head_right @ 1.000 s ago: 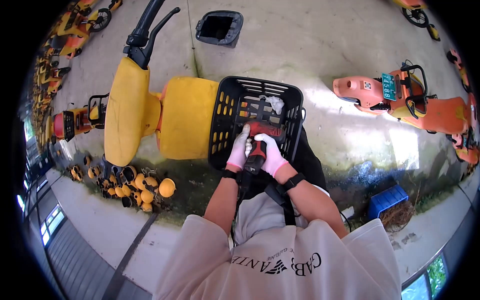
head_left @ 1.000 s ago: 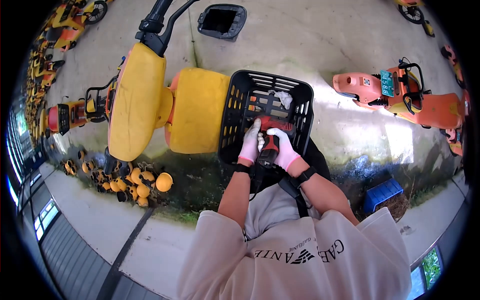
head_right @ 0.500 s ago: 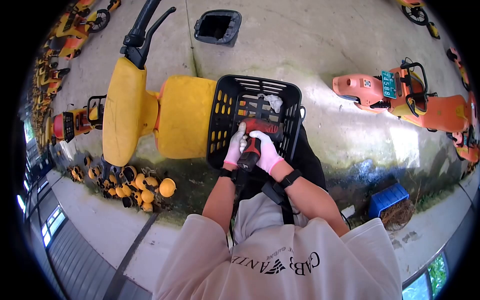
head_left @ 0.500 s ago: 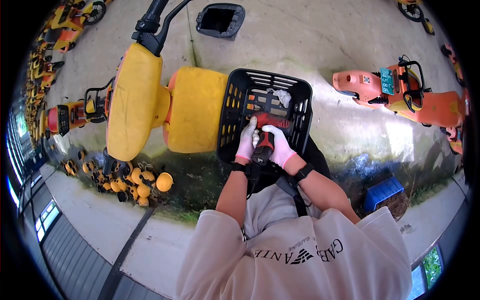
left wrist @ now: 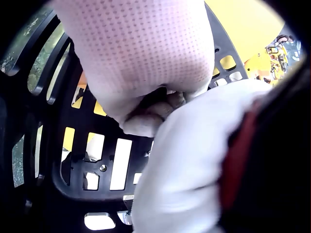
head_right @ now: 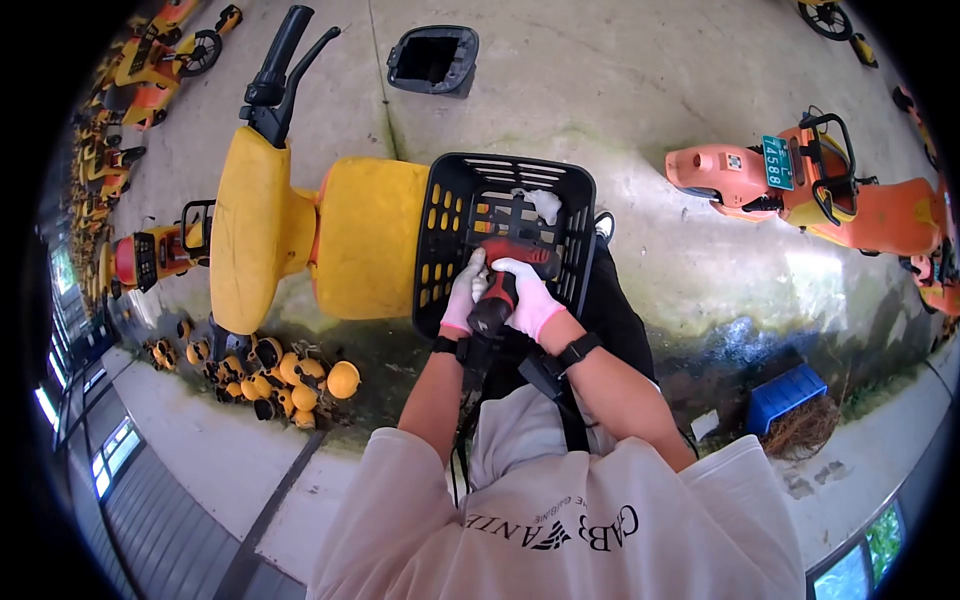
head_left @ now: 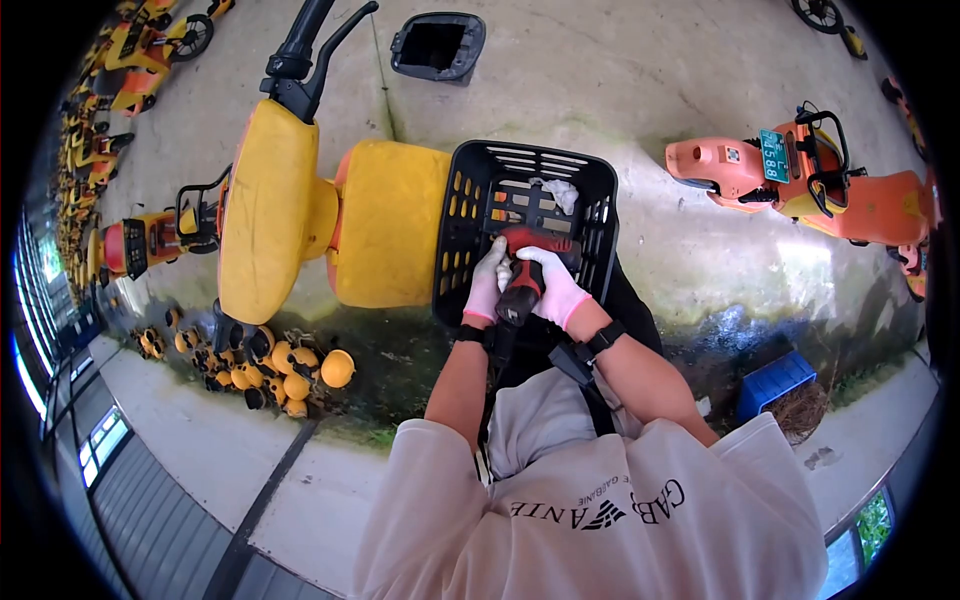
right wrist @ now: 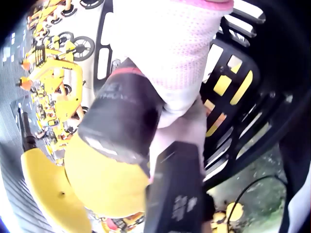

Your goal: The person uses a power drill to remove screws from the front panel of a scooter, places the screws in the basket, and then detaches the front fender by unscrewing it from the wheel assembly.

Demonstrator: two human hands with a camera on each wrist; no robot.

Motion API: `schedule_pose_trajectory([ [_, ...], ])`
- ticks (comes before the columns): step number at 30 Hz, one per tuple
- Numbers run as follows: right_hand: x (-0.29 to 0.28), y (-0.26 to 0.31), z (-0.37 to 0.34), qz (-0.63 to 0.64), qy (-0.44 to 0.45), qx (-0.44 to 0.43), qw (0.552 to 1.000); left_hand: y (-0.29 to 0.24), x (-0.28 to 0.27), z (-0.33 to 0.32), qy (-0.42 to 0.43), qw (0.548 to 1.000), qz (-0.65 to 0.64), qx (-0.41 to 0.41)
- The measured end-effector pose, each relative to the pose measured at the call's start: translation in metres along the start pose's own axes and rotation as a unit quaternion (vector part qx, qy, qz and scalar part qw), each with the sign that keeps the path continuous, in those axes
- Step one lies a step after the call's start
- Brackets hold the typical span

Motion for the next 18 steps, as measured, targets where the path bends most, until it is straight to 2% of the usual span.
schedule_pose_trajectory([
  [1, -0.001, 0.003, 0.001, -0.087, 0.019, -0.001, 0.996, -0.003, 0.004, -0.006, 0.001, 1.000, 0.001, -0.001],
  [2, -0.005, 0.006, 0.003, -0.087, 0.019, -0.002, 0.996, -0.002, 0.007, -0.012, -0.016, 1.000, -0.012, -0.024],
  [4, -0.006, 0.012, 0.002, -0.162, 0.000, -0.018, 0.987, 0.001, 0.011, -0.012, -0.030, 0.998, -0.024, -0.046],
  [6, -0.002, 0.009, 0.001, -0.117, 0.020, -0.003, 0.993, 0.002, 0.001, -0.005, -0.076, 0.995, -0.061, -0.025],
  [8, -0.003, 0.008, 0.000, -0.055, 0.012, 0.002, 0.998, 0.003, -0.004, 0.000, -0.056, 0.998, -0.043, -0.001],
  [10, -0.005, 0.009, 0.000, -0.070, 0.014, 0.004, 0.997, 0.001, -0.015, 0.005, -0.081, 0.985, -0.145, 0.042],
  [11, -0.009, 0.007, 0.002, -0.012, 0.006, 0.019, 1.000, 0.005, -0.018, 0.010, -0.068, 0.980, -0.185, 0.002],
  [12, -0.012, 0.004, 0.004, 0.047, -0.002, 0.035, 0.998, -0.003, -0.015, 0.009, -0.069, 0.980, -0.184, 0.002],
  [13, -0.015, 0.005, 0.005, 0.060, -0.007, 0.033, 0.998, -0.004, -0.011, 0.004, -0.083, 0.966, -0.240, -0.045],
  [14, -0.017, 0.005, 0.006, 0.063, -0.008, 0.034, 0.997, -0.004, -0.007, -0.003, -0.097, 0.947, -0.293, -0.092],
  [16, -0.009, 0.013, 0.010, 0.018, 0.026, 0.017, 0.999, -0.001, -0.015, 0.003, -0.098, 0.952, -0.273, -0.100],
  [18, -0.003, 0.017, 0.011, 0.016, 0.021, 0.016, 1.000, 0.005, -0.023, 0.001, -0.144, 0.941, -0.273, -0.137],
])
Point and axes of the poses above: each hand's wrist, its own z-axis towards the middle knuckle, its own x-axis out of the palm, y = z × x, the point moved 8 cm from there along z, towards the middle knuckle, and after that the axes turned 4 degrees about z, right-handed, at the moved point
